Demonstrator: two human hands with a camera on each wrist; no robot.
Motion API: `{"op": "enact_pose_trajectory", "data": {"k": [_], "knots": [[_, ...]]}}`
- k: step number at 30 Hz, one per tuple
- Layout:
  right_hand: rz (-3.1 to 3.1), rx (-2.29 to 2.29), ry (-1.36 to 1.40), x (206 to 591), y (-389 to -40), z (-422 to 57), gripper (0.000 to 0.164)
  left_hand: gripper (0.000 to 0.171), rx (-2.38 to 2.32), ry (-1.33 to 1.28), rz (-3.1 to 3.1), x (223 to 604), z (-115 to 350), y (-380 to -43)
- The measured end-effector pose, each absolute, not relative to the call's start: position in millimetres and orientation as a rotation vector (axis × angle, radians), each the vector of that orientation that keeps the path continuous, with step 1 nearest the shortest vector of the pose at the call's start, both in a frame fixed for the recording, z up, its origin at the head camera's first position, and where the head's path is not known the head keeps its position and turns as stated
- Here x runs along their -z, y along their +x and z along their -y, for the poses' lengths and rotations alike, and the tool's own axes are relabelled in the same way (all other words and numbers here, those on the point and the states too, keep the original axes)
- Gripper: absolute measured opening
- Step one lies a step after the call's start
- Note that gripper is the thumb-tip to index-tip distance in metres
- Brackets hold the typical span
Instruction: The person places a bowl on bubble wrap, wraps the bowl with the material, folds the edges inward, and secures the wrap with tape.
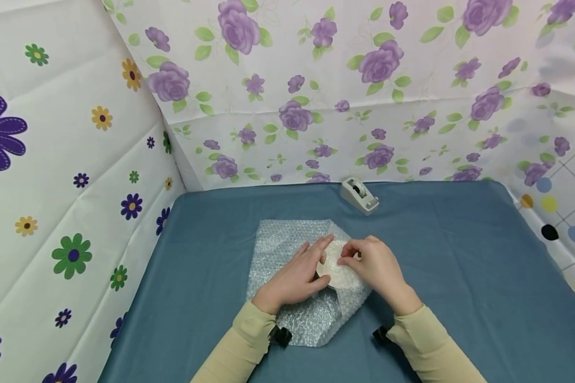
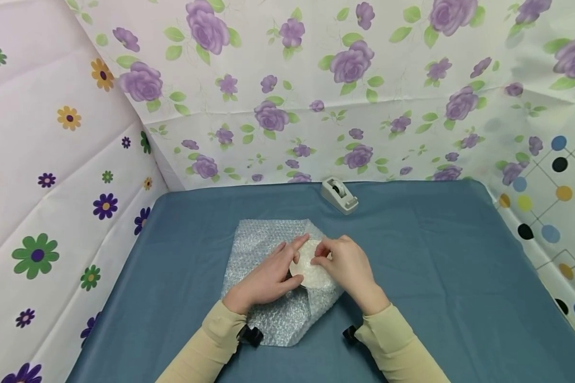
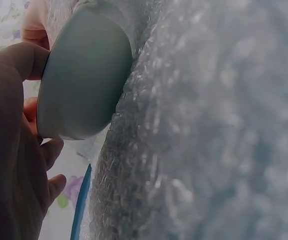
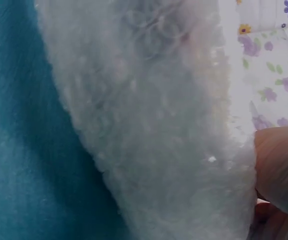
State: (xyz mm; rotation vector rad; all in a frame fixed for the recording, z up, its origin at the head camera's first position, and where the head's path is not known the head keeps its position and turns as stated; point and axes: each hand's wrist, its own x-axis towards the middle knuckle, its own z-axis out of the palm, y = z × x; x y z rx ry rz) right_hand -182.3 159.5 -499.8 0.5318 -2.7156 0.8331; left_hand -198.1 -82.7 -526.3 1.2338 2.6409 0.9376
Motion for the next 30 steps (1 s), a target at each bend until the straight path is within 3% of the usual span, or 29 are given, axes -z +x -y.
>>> {"op": "enact_pose_trajectory", "data": {"k": [4, 10, 24, 29, 30], "knots": [[2.726, -0.857, 0.597, 494.6, -180.3, -160.4, 0.009, 0.061, -0.902, 1.259, -2.661, 525.9, 82.9, -198.5], [2.741, -0.877, 0.689, 489.2, -177.9, -156.6, 0.017, 0.069, -0.891, 1.249, -2.659, 524.7, 84.5, -197.9], [2.713, -0.796, 0.58, 500.5, -183.7, -145.1, 0.013, 0.077, -0.947, 1.202, -2.612, 522.6, 85.2, -197.2], [2.71, -0.755, 0.538, 503.2, -184.6, -140.2, 0.011, 0.076, -0.937, 1.233, -2.61, 523.6, 85.0, -198.9], [2.711, -0.744, 0.534, 503.5, -184.6, -139.3, 0.011, 0.069, -0.922, 1.247, -2.621, 524.0, 85.1, -199.5]]}}
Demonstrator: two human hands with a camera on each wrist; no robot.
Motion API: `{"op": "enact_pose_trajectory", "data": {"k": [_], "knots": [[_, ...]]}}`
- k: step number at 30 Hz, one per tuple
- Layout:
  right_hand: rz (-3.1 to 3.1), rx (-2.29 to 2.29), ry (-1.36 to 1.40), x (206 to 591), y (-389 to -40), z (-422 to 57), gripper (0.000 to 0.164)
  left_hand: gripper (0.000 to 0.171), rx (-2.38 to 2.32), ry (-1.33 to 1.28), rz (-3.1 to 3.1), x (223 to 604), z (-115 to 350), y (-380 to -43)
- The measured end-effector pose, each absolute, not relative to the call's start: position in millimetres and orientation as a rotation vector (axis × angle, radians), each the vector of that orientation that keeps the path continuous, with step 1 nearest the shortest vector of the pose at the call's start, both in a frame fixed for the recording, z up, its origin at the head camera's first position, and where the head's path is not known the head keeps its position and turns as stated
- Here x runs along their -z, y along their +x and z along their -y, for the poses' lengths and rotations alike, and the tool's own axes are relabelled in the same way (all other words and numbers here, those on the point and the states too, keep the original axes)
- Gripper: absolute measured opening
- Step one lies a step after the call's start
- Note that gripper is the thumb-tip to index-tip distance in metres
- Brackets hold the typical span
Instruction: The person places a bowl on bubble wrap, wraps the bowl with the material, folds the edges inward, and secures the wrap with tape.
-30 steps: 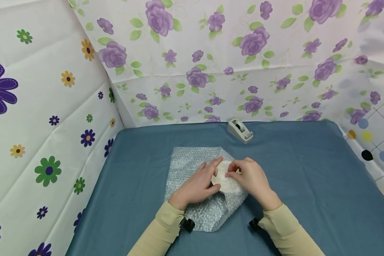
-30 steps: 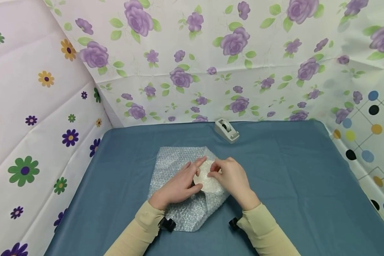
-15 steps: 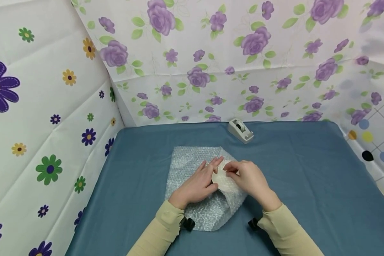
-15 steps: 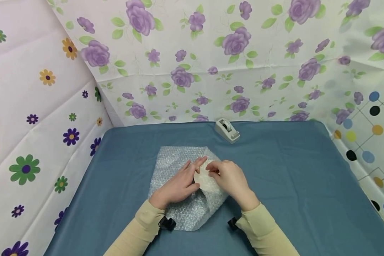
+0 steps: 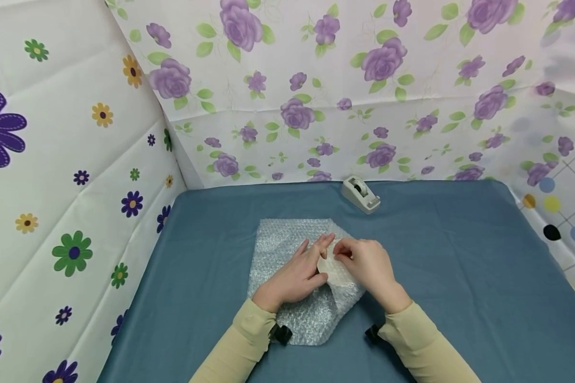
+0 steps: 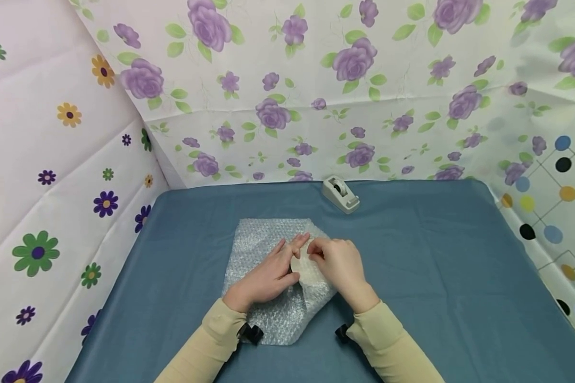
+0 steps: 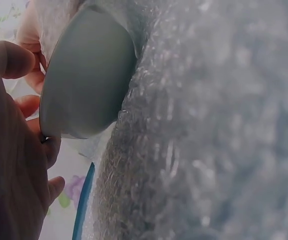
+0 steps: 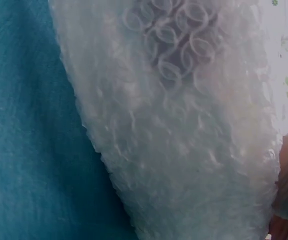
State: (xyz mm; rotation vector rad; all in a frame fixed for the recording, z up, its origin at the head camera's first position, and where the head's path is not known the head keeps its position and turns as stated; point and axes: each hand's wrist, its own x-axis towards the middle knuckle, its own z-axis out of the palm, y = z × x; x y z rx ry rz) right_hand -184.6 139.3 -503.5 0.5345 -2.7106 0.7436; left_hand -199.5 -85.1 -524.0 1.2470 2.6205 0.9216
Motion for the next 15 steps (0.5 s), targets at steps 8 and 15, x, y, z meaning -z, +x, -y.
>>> {"op": "enact_pose_trajectory", "data": {"k": [8, 15], "knots": [[2.704, -0.679, 0.53, 505.3, -184.8, -136.3, 0.015, 0.018, -0.785, 1.381, -2.79, 523.3, 87.0, -202.5], [2.714, -0.672, 0.53, 504.7, -184.4, -137.9, 0.018, 0.032, -0.689, 1.458, -2.931, 523.0, 87.5, -203.9]]}}
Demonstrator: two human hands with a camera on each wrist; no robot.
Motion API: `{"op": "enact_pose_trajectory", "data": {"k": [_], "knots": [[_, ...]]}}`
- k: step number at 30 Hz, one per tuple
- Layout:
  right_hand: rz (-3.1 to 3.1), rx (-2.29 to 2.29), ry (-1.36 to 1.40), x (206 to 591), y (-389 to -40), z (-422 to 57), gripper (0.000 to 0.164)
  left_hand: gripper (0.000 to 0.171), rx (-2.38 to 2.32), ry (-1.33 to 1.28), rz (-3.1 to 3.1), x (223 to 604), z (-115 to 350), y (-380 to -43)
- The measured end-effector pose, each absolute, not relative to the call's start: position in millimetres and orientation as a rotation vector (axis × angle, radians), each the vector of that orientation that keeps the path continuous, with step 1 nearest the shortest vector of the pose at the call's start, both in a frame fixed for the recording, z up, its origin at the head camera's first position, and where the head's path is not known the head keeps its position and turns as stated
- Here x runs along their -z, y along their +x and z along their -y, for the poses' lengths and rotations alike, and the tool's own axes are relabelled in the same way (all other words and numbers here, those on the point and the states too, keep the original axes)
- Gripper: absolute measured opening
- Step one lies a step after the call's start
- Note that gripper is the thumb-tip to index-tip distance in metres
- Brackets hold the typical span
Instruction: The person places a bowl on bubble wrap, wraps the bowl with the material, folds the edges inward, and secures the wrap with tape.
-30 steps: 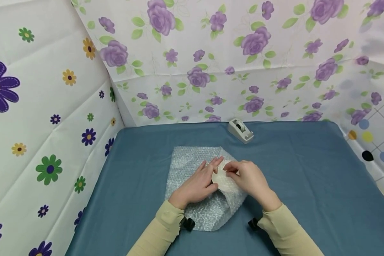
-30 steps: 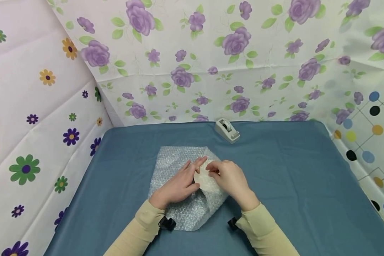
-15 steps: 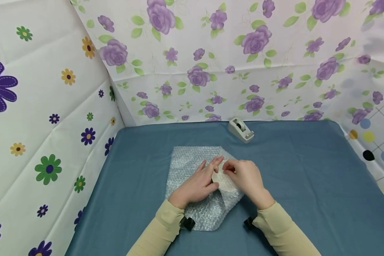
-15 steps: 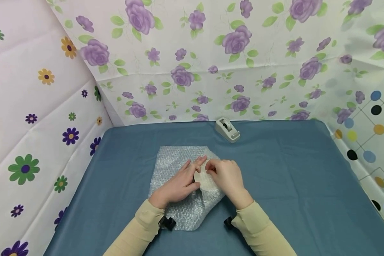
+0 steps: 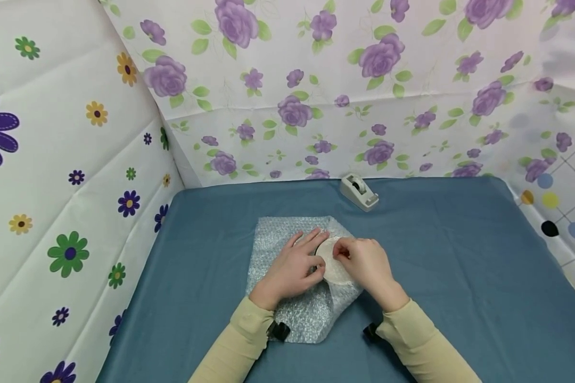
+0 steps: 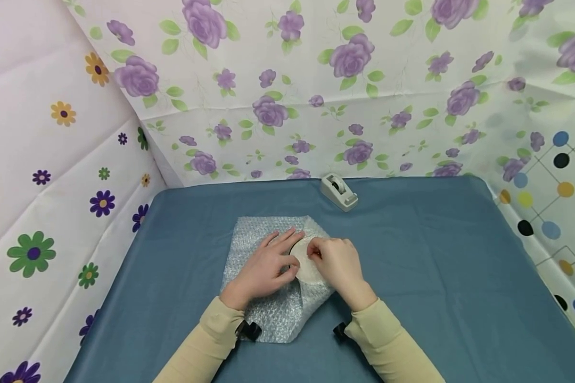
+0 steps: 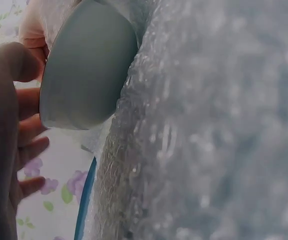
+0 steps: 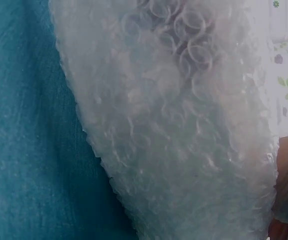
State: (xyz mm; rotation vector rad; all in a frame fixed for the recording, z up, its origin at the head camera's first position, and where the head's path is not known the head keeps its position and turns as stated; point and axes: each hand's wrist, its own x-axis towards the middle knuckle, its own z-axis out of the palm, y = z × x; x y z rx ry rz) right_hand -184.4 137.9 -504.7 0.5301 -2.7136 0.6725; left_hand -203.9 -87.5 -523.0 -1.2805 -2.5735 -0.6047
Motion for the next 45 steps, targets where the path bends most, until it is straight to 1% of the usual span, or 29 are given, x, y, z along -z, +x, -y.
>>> {"op": "enact_pose_trajectory", "data": {"k": [4, 11, 14, 17, 23, 27, 30, 38, 45], "knots": [[2.737, -0.672, 0.61, 501.3, -185.8, -142.1, 0.01, 0.033, 0.57, -1.264, 2.618, 522.8, 86.7, -203.2], [2.755, -0.655, 1.003, 483.1, -182.7, -163.1, 0.003, 0.031, 0.561, -1.239, 2.653, 522.3, 84.6, -201.4], [2.778, -0.651, 1.063, 477.0, -179.8, -168.3, 0.009, 0.032, 0.555, -1.228, 2.651, 522.9, 84.3, -201.5], [2.859, -0.624, 1.036, 475.7, -176.8, -168.5, 0.014, 0.032, 0.557, -1.215, 2.653, 523.7, 84.6, -201.6], [3.031, -0.575, 0.889, 480.6, -170.4, -161.3, 0.023, 0.032, 0.554, -1.198, 2.683, 524.4, 84.7, -200.6], [3.065, -0.549, 0.842, 485.5, -168.1, -157.1, 0.038, 0.032, 0.543, -1.19, 2.7, 524.6, 84.3, -199.9], [3.083, -0.542, 0.823, 487.6, -167.6, -155.1, 0.044, 0.032, 0.542, -1.188, 2.711, 524.1, 84.3, -199.6], [3.128, -0.597, 0.757, 487.6, -166.6, -150.9, 0.037, 0.03, 0.575, -1.192, 2.738, 522.0, 86.0, -200.7], [3.137, -0.6, 0.72, 486.7, -163.7, -147.6, 0.031, 0.035, 0.856, -1.21, 2.838, 511.5, 99.0, -207.8]]}}
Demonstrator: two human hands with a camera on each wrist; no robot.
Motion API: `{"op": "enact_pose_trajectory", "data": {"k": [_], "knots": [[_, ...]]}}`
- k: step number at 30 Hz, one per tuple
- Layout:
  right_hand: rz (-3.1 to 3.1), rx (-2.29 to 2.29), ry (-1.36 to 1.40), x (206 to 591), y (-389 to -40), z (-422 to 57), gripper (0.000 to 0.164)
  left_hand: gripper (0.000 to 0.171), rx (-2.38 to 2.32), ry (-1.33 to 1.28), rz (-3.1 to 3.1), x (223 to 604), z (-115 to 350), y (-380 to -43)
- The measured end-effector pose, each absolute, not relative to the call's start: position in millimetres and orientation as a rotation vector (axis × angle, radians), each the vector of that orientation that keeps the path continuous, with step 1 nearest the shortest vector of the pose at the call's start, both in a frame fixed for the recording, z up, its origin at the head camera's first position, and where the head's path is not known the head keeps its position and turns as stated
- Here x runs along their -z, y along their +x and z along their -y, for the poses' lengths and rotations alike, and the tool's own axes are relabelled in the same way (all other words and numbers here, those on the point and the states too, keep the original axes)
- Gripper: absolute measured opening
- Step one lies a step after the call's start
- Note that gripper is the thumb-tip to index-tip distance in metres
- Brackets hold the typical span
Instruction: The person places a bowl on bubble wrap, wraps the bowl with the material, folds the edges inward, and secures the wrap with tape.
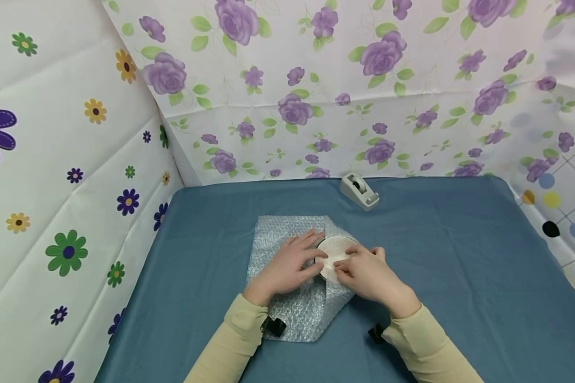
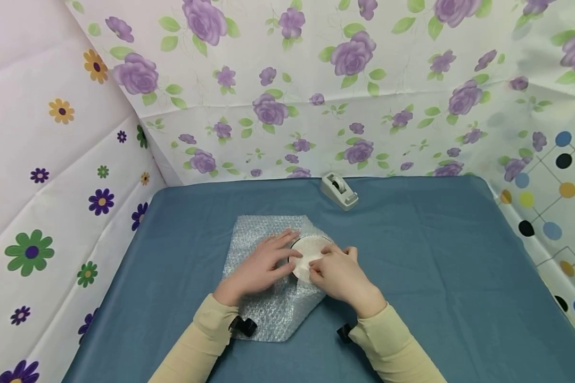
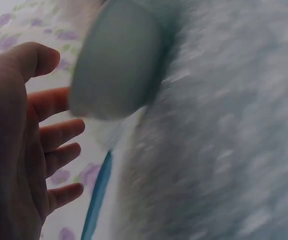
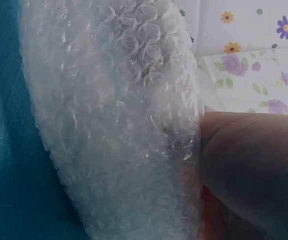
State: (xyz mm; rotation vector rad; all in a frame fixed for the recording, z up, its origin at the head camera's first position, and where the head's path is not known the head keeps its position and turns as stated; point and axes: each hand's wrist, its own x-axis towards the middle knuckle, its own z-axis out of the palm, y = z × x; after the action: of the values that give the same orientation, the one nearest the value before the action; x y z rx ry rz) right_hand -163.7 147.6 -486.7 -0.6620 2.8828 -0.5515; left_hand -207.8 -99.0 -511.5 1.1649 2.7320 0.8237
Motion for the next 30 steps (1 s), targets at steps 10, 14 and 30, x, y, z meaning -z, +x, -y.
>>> {"op": "enact_pose_trajectory", "data": {"k": [10, 14, 30], "knots": [[-2.861, 0.617, -0.696, 488.3, -165.5, -149.6, 0.044, 0.041, -1.277, 0.349, -2.926, 496.9, 154.0, -226.3], [-2.83, 0.632, -0.683, 488.9, -168.2, -152.0, 0.044, 0.047, -1.283, 0.058, -2.921, 504.5, 172.1, -235.9], [-2.846, 0.675, -0.73, 490.8, -170.0, -154.8, 0.036, 0.056, -1.564, -0.196, -2.701, 526.1, 185.9, -244.8]]}}
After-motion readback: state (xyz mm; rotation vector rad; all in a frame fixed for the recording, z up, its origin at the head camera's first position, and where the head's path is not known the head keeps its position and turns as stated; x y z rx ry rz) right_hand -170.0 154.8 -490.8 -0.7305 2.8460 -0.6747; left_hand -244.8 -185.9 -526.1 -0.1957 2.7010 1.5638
